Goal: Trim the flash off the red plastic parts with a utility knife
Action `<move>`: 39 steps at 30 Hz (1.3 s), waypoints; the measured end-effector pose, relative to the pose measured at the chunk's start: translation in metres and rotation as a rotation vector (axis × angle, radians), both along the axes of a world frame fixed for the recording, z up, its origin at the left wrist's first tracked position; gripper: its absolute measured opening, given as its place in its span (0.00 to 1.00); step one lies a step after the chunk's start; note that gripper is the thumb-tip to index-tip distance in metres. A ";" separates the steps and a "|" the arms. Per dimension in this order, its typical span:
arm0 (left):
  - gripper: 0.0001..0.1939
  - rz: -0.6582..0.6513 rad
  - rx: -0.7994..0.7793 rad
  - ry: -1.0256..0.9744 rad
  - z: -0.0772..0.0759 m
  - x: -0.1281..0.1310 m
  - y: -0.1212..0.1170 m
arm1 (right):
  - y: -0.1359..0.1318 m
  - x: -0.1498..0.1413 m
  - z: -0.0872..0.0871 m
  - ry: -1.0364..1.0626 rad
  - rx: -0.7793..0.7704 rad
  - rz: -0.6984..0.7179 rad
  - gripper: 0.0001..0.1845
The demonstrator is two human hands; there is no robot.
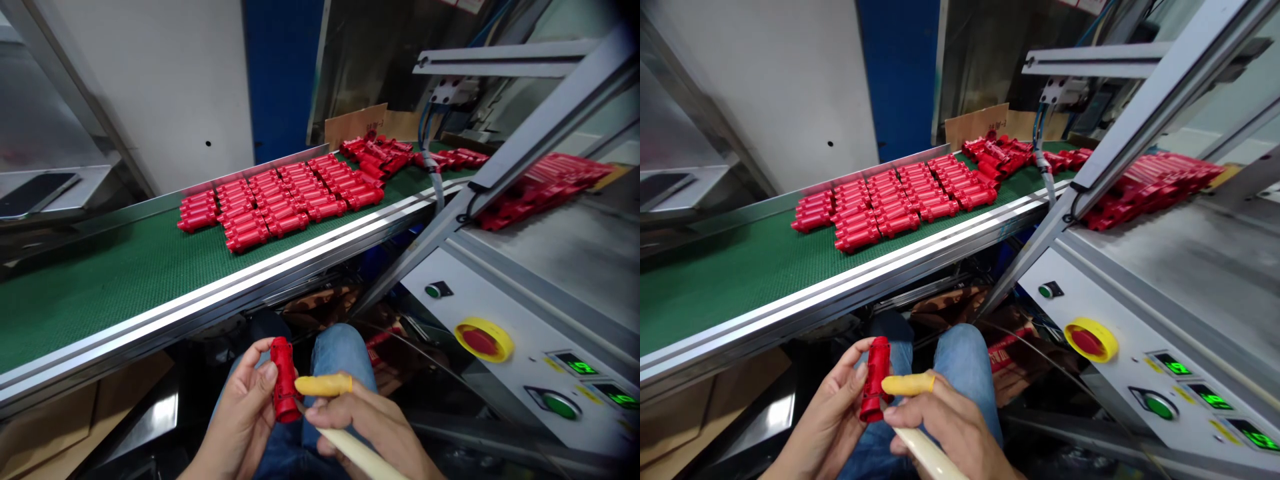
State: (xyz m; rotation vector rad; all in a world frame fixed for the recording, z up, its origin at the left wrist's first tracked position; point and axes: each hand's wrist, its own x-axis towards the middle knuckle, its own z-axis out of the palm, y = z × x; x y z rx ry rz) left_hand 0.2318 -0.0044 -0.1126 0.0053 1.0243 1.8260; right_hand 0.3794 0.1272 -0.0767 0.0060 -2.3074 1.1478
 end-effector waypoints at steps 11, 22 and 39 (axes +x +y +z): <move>0.23 -0.034 -0.028 -0.070 0.008 0.002 0.001 | 0.004 0.006 -0.011 0.065 -0.058 -0.405 0.12; 0.19 -0.224 -0.065 -0.256 0.004 0.004 0.008 | 0.000 -0.007 -0.006 0.082 -0.144 0.216 0.15; 0.20 -0.216 -0.148 -0.237 0.001 0.007 0.011 | 0.002 -0.008 -0.005 -0.026 -0.153 0.243 0.08</move>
